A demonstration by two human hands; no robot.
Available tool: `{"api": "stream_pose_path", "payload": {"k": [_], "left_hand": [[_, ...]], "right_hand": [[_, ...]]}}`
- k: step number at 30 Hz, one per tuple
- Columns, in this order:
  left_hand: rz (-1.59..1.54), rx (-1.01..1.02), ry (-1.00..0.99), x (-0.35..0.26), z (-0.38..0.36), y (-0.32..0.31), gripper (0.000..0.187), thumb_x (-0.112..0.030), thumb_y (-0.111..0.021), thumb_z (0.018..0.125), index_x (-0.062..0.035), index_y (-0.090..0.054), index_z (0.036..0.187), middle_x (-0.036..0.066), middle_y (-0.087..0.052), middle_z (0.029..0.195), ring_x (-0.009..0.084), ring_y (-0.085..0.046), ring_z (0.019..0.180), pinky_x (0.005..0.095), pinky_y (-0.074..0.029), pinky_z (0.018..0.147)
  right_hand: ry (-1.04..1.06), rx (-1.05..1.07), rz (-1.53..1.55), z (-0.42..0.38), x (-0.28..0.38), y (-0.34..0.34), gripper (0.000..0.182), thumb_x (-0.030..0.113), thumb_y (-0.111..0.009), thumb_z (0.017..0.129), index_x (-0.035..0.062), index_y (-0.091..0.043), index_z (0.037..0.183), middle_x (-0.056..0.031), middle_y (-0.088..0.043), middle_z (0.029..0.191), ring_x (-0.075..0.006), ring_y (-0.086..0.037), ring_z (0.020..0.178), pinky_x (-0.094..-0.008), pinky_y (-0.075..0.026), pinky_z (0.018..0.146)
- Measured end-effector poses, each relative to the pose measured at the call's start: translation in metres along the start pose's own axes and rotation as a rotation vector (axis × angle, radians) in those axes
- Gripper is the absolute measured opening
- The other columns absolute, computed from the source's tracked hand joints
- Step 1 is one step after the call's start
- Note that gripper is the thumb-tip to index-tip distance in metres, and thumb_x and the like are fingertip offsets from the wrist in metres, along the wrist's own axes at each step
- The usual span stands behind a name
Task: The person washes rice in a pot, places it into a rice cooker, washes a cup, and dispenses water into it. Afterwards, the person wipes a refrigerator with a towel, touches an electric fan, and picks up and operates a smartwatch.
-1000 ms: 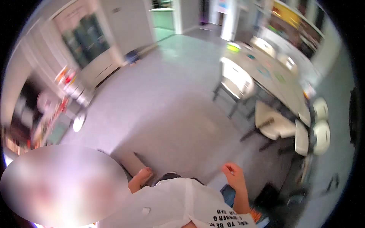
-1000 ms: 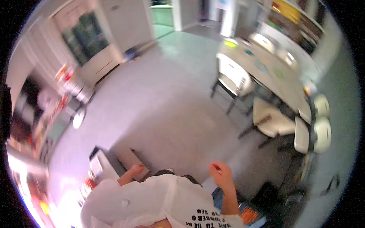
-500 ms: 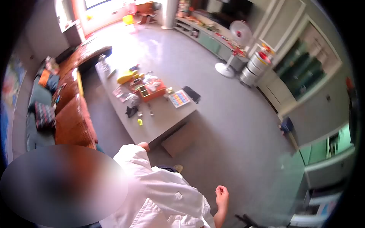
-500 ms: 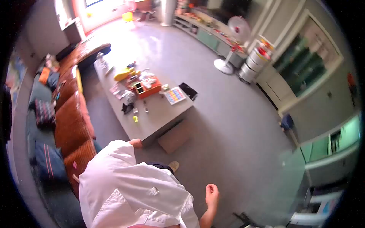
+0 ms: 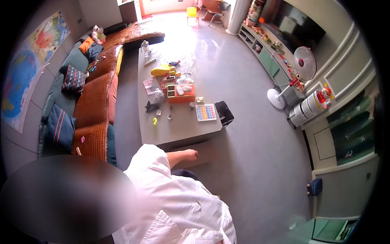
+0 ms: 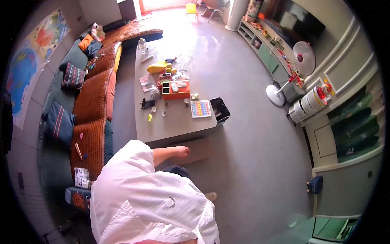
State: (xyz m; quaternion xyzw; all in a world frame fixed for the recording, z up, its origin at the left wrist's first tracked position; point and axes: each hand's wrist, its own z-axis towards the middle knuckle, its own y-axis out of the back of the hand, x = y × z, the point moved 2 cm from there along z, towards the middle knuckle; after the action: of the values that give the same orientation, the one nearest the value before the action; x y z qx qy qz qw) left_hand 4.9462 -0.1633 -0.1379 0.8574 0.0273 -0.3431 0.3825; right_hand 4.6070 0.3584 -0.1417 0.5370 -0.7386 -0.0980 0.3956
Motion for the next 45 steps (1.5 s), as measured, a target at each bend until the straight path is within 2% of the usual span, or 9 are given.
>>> {"api": "stream_pose_path", "payload": {"k": [6, 12, 15, 21, 26, 32, 34, 39, 45], "left_hand": [[0.03, 0.015, 0.254, -0.074, 0.048, -0.029, 0.036, -0.019, -0.053, 0.076, -0.0094, -0.065, 0.108, 0.015, -0.066, 0.105, 0.0318, -0.062, 0.098, 0.0408, -0.05, 0.084], [0.045, 0.278, 0.322, -0.123, 0.096, -0.08, 0.034, -0.018, -0.054, 0.073, -0.0093, -0.069, 0.102, 0.015, -0.067, 0.102, 0.0311, -0.063, 0.098, 0.0393, -0.049, 0.084], [-0.097, 0.101, 0.33, -0.166, 0.131, -0.071, 0.035, -0.018, -0.054, 0.073, -0.0108, -0.069, 0.104, 0.015, -0.067, 0.104, 0.0302, -0.063, 0.098, 0.0388, -0.049, 0.085], [-0.206, 0.055, 0.342, -0.182, 0.261, -0.023, 0.035, -0.018, -0.055, 0.073, -0.0094, -0.069, 0.104, 0.016, -0.066, 0.105, 0.0315, -0.063, 0.099, 0.0382, -0.049, 0.086], [-0.23, -0.009, 0.48, -0.132, 0.388, 0.05, 0.035, -0.017, -0.055, 0.069, -0.0068, -0.07, 0.1, 0.017, -0.066, 0.104, 0.0317, -0.063, 0.097, 0.039, -0.05, 0.086], [-0.261, -0.352, 0.415, -0.153, 0.498, 0.227, 0.031, -0.015, -0.053, 0.073, -0.0039, -0.069, 0.097, 0.019, -0.066, 0.101, 0.034, -0.065, 0.091, 0.0401, -0.051, 0.08], [-0.554, -0.415, 0.494, -0.154, 0.529, 0.272, 0.028, -0.018, -0.055, 0.075, -0.0057, -0.068, 0.097, 0.018, -0.067, 0.098, 0.0336, -0.064, 0.091, 0.0399, -0.051, 0.081], [-0.394, -0.584, 0.509, -0.097, 0.618, 0.323, 0.03, -0.017, -0.054, 0.078, -0.005, -0.065, 0.104, 0.019, -0.065, 0.102, 0.0351, -0.062, 0.097, 0.0411, -0.05, 0.085], [-0.542, -0.528, 0.854, -0.1, 0.618, 0.331, 0.025, -0.018, -0.058, 0.071, -0.0065, -0.07, 0.089, 0.019, -0.067, 0.094, 0.0345, -0.065, 0.088, 0.0416, -0.052, 0.079]], "right_hand": [[-0.302, -0.004, -0.021, 0.098, -0.026, 0.111, 0.019, 0.018, -0.061, 0.086, 0.0019, -0.058, 0.078, -0.0021, -0.052, 0.057, -0.0124, -0.046, 0.047, -0.0316, -0.041, 0.045], [-0.263, -0.04, -0.155, 0.23, 0.043, 0.232, 0.02, 0.018, -0.061, 0.085, 0.0022, -0.057, 0.074, -0.0021, -0.05, 0.055, -0.0127, -0.045, 0.045, -0.0322, -0.04, 0.044], [0.307, -0.013, -0.197, 0.306, 0.182, 0.236, 0.02, 0.018, -0.06, 0.086, -0.0015, -0.06, 0.086, -0.0069, -0.061, 0.073, -0.016, -0.054, 0.061, -0.0346, -0.048, 0.056], [0.435, 0.272, 0.014, 0.408, 0.479, 0.15, 0.021, 0.02, -0.058, 0.091, 0.0044, -0.06, 0.105, -0.0028, -0.062, 0.086, -0.0108, -0.059, 0.07, -0.0234, -0.046, 0.051], [0.612, 0.387, -0.341, 0.475, 0.619, 0.13, 0.024, 0.026, -0.062, 0.088, 0.004, -0.063, 0.097, -0.0015, -0.061, 0.073, -0.0104, -0.055, 0.062, -0.0264, -0.045, 0.052], [0.193, 0.178, -0.28, 0.631, 0.677, 0.173, 0.023, 0.025, -0.062, 0.087, 0.0037, -0.065, 0.094, -0.0047, -0.063, 0.075, -0.0129, -0.056, 0.053, -0.0271, -0.041, 0.044], [0.165, 0.378, -0.111, 0.773, 0.636, 0.186, 0.022, 0.023, -0.059, 0.089, 0.0022, -0.064, 0.09, -0.0072, -0.063, 0.072, -0.0168, -0.059, 0.054, -0.0318, -0.042, 0.044], [-0.094, 0.213, -0.201, 0.776, 0.822, 0.135, 0.023, 0.022, -0.056, 0.09, 0.0011, -0.061, 0.082, -0.0107, -0.061, 0.067, -0.0225, -0.058, 0.051, -0.0374, -0.043, 0.044], [0.057, 0.271, -0.406, 0.917, 1.09, 0.073, 0.029, 0.02, -0.052, 0.092, -0.0002, -0.058, 0.071, -0.0148, -0.058, 0.06, -0.0293, -0.057, 0.048, -0.044, -0.043, 0.043]]}}
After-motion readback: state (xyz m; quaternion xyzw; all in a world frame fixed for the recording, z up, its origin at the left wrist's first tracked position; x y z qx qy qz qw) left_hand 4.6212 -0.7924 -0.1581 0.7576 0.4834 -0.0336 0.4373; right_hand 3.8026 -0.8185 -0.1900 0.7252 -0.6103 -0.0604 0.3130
